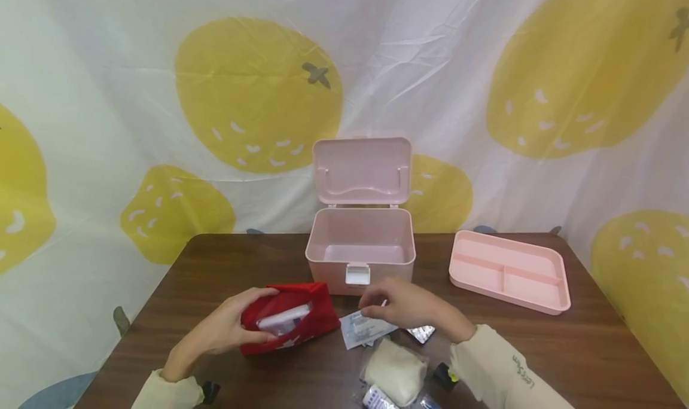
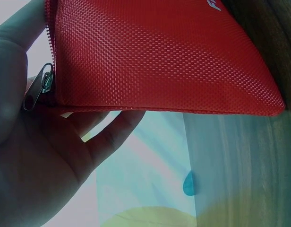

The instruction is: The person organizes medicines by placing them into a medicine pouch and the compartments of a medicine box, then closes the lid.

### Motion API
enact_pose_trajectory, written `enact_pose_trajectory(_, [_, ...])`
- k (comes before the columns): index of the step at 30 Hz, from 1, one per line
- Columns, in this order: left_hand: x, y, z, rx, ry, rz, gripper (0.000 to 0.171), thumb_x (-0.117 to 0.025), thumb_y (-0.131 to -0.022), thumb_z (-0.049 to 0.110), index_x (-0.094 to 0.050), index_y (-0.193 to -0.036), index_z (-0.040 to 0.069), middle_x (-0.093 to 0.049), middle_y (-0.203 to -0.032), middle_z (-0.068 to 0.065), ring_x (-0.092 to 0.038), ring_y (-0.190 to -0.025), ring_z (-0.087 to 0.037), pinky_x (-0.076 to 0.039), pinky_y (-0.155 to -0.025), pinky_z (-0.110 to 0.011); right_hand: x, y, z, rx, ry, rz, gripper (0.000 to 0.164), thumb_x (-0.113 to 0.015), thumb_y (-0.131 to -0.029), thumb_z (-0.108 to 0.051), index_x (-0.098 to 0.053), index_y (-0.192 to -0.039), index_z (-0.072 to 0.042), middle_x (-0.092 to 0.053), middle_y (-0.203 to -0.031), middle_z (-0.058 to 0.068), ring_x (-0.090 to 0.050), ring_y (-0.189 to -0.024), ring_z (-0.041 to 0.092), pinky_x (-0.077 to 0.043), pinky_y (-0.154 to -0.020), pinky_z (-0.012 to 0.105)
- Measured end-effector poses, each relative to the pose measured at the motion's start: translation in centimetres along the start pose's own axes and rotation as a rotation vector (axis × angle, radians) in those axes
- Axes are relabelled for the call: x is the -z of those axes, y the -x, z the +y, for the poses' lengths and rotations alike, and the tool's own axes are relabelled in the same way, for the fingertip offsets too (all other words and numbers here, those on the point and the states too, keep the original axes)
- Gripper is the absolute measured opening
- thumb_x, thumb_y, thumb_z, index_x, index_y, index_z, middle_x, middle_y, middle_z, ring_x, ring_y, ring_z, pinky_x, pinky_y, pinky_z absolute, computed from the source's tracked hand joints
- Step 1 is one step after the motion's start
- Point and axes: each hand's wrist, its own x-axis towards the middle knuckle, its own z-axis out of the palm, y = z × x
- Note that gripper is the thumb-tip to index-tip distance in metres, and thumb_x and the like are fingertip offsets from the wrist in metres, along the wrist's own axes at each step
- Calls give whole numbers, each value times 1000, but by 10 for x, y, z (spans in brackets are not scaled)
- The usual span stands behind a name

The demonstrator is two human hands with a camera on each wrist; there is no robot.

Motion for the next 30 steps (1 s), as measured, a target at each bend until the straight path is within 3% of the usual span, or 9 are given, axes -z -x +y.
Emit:
enact_pose_trajectory(10, [1,0,0,-2,8,-15,72,-84,-79,33,-50,-138,9,-58,-128,-8,-57,-110,-25,-55,-87,-37,-1,7,26,-139,-16,-50,25,-66,-95,-26,-71,-109,-7,-70,-105,0,-62,-96,13,-53,-85,39])
enact_pose_trajectory(14, [1,-1,0,13,23,-19,73,-84,-79,33,-50,-139,10,-58,-129,-7,-57,-111,-23,-55,-88,-36,-3,9,33,-145,-3,-18,23,-67,-94,-25,-71,-108,-7,-69,-105,4,-60,-93,14,-51,-82,35])
enact_pose_trajectory(20, [1,-1,0,17,22,-19,72,-84,-79,33,-50,-139,11,-58,-128,-6,-57,-111,-23,-55,-89,-37,-6,12,42,-141,-3,43,21,-68,-94,-22,-71,-105,-5,-66,-103,4,-61,-94,18,-52,-83,39])
enact_pose_trajectory(24, [1,-1,-1,0,11,-16,72,-84,-79,33,-50,-138,10,-58,-128,-8,-57,-111,-25,-55,-89,-39,-9,13,47,-174,-25,65,20,-69,-92,-21,-71,-104,-5,-67,-100,3,-59,-89,10,-51,-79,34])
enact_pose_trajectory(30, [0,-1,-1,4,10,-13,72,-84,-79,33,-51,-138,11,-58,-128,-6,-57,-111,-24,-55,-89,-38,-17,13,54,-209,-59,103,25,-70,-90,-19,-68,-108,-2,-68,-98,4,-57,-85,12,-48,-72,28])
